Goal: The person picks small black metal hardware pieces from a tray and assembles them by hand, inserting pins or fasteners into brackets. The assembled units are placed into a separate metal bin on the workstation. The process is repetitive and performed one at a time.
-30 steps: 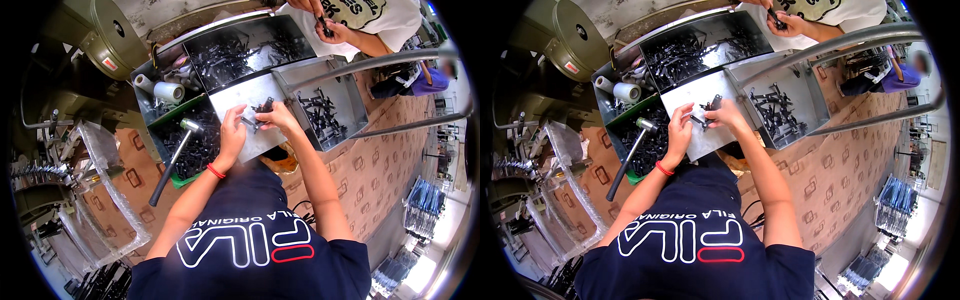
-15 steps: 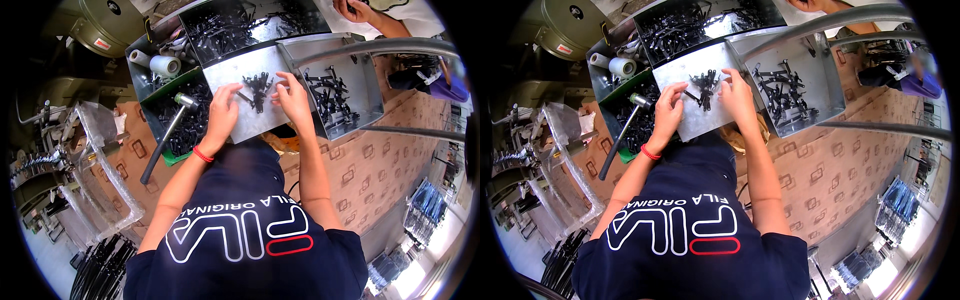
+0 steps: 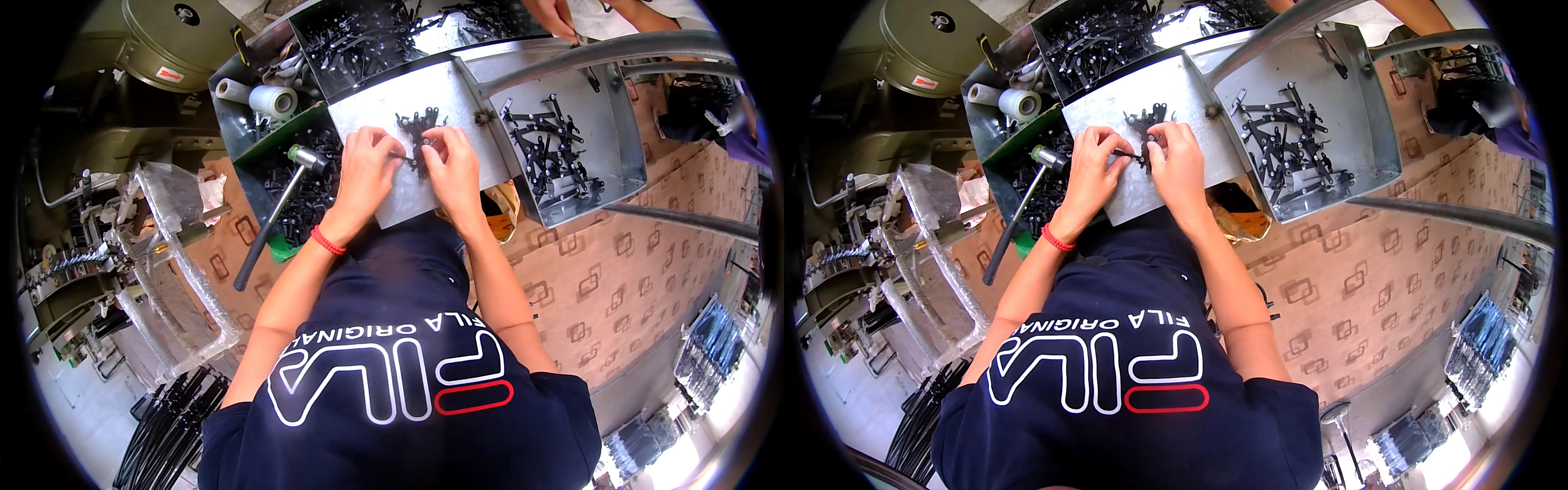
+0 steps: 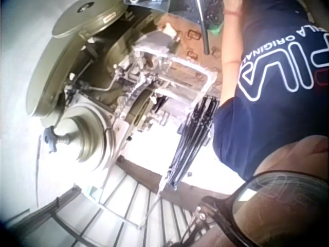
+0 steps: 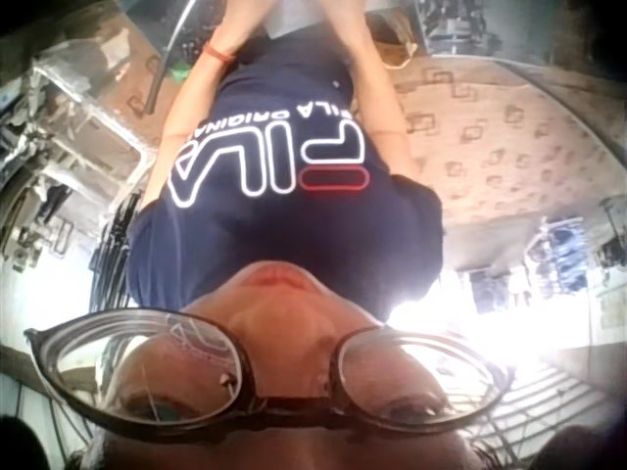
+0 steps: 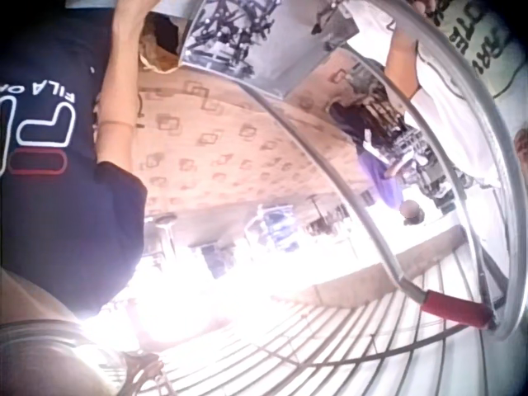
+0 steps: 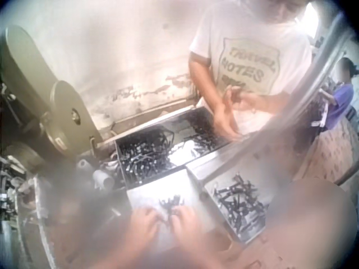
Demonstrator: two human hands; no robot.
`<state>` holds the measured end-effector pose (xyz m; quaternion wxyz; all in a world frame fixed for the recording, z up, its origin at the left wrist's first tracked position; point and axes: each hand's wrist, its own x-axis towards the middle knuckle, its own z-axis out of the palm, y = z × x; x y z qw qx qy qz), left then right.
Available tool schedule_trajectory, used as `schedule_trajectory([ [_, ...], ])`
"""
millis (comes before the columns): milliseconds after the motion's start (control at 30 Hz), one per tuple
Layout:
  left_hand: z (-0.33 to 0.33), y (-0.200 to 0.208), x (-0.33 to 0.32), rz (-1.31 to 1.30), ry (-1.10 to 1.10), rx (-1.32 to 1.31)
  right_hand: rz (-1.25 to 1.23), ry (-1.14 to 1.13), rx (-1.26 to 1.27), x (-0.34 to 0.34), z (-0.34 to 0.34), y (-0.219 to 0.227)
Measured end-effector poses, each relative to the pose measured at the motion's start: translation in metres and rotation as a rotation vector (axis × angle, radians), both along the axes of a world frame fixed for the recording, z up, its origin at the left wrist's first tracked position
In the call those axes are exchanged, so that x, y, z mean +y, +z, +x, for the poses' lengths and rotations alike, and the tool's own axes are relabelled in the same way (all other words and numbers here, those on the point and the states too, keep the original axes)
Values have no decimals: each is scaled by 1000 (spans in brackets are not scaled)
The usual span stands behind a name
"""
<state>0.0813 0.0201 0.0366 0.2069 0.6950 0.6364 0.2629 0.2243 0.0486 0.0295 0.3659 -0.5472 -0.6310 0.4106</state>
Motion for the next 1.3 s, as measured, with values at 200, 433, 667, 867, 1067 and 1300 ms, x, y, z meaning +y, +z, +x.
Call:
schedule_trajectory([
  [200,-4,17,1,-265,181,-423,-161,-42,265,4,12,6],
  [433,-7,29,11,-341,258,-1130,-391,21,535,1,18,30],
  [667,-5,37,15,-370,328,-1198,-355,-45,584,-1,15,27],
  [867,-6,35,16,-383,304,-1155,-338,131,623,-3,11,34],
  [1067,-11,39,18,-379,294,-1148,-410,116,623,-6,9,31],
  [1300,-17,36,18,-373,259,-1172,-419,130,647,-11,3,35],
])
